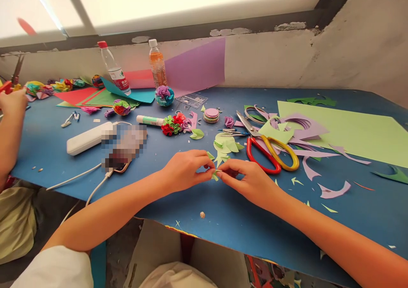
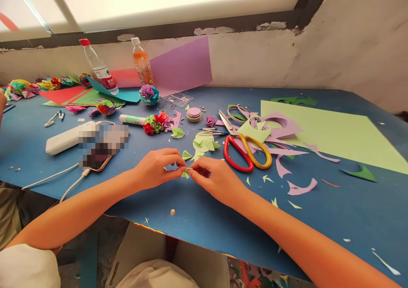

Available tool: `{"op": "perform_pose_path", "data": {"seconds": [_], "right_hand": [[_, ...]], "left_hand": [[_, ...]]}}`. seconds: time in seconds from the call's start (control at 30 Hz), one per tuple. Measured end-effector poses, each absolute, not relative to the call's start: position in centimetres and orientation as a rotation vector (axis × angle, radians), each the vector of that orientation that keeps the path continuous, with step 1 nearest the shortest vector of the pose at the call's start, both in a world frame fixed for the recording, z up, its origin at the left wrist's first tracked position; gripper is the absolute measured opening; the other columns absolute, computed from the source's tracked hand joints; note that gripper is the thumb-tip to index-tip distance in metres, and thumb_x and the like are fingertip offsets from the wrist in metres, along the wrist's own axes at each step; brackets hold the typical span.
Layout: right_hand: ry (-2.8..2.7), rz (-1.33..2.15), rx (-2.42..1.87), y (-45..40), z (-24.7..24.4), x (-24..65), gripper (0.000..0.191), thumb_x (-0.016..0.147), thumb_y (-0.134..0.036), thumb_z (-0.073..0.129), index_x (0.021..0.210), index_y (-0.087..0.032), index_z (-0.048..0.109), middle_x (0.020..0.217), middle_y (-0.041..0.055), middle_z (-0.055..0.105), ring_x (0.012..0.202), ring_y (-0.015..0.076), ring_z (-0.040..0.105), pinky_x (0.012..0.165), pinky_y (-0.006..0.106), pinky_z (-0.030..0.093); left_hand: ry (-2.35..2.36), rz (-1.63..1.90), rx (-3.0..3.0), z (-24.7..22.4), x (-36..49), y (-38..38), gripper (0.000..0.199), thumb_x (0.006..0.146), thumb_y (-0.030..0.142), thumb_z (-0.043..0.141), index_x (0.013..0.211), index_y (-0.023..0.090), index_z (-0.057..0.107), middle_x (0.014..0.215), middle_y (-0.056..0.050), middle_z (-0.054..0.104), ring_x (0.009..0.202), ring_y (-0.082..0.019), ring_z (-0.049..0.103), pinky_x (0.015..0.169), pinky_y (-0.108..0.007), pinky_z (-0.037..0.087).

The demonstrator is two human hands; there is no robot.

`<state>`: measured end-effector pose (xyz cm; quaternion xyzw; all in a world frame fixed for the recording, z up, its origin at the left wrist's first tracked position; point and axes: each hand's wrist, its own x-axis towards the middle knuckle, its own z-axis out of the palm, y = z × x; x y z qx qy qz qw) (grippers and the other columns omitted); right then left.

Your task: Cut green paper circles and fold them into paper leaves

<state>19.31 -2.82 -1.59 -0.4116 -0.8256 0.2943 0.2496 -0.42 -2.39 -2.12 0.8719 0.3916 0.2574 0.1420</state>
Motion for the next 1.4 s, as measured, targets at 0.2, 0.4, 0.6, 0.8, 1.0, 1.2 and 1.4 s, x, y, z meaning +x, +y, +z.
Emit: {"op": "perform_pose_path", "data": {"seconds": [0.2,0.4,0.6,0.8,1.0,1.2,1.4], "right_hand": [[-2.306,0.565,-0.996,-2.80,-1.81,19.51,0.015,0.085,-0.024,0.051,0.077,-0.019,0.063,0.070,0.0022,0.063,0.062,0.0127,0.057,0.057,0.024,0.046],[-2.296,0.380,-0.921,-2.88,-1.95,19.76,0.013,0.087,-0.023,0.051,0.085,-0.019,0.063,0.074,0.0029,0.065,0.065,0.0127,0.059,0.057,0.023,0.047],[-2.317,0.303,-0.840,-2.77,-1.99,19.85,0.015,0.089,-0.024,0.050,0.087,-0.020,0.065,0.075,0.0036,0.065,0.067,0.0135,0.061,0.059,0.023,0.048],[-2.297,0.316,-0.812,-2.69,-2.18,19.88,0.018,0.089,-0.022,0.048,0.089,-0.019,0.066,0.079,0.0045,0.067,0.067,0.0131,0.063,0.061,0.023,0.051],[-2.296,0.310,-0.807,-2.81,-2.12,19.90,0.020,0.090,-0.022,0.047,0.090,-0.020,0.068,0.081,0.0051,0.068,0.070,0.0138,0.065,0.063,0.024,0.053],[-2.268,0.273,-0.786,-2.94,-2.23,19.62,0.018,0.088,-0.021,0.051,0.088,-0.020,0.068,0.079,0.0047,0.068,0.069,0.0138,0.064,0.063,0.025,0.053],[-2.253,0.262,-0.784,-3.15,-2.17,19.45,0.014,0.086,-0.020,0.055,0.087,-0.018,0.069,0.079,0.0056,0.068,0.069,0.0140,0.064,0.063,0.025,0.053]], "left_hand": [[1.116,0.699,2.415,-2.12,-0.44,-2.43,0.021,0.086,0.032,0.051,0.081,0.018,0.066,0.078,-0.001,0.064,0.068,-0.010,0.057,0.061,-0.018,0.042],[1.064,0.790,2.467,-2.24,-0.55,-2.38,0.022,0.087,0.031,0.050,0.082,0.017,0.066,0.077,-0.001,0.066,0.069,-0.010,0.057,0.063,-0.020,0.042],[1.033,0.790,2.424,-2.24,-0.53,-2.44,0.020,0.086,0.030,0.052,0.084,0.017,0.067,0.080,-0.002,0.066,0.066,-0.009,0.057,0.061,-0.019,0.043],[1.013,0.786,2.481,-2.52,-0.69,-2.26,0.020,0.085,0.031,0.054,0.087,0.019,0.070,0.078,-0.001,0.066,0.065,-0.009,0.058,0.060,-0.018,0.042],[0.988,0.776,2.492,-2.44,-0.68,-2.31,0.016,0.084,0.028,0.057,0.086,0.020,0.070,0.075,-0.001,0.067,0.067,-0.009,0.061,0.059,-0.018,0.042],[1.000,0.836,2.474,-2.54,-0.64,-2.36,0.014,0.081,0.024,0.058,0.082,0.019,0.071,0.074,-0.001,0.067,0.067,-0.010,0.061,0.059,-0.018,0.043],[0.982,0.857,2.529,-2.55,-0.67,-2.46,0.018,0.083,0.025,0.055,0.081,0.019,0.071,0.075,-0.002,0.068,0.068,-0.010,0.061,0.060,-0.018,0.044]]}}
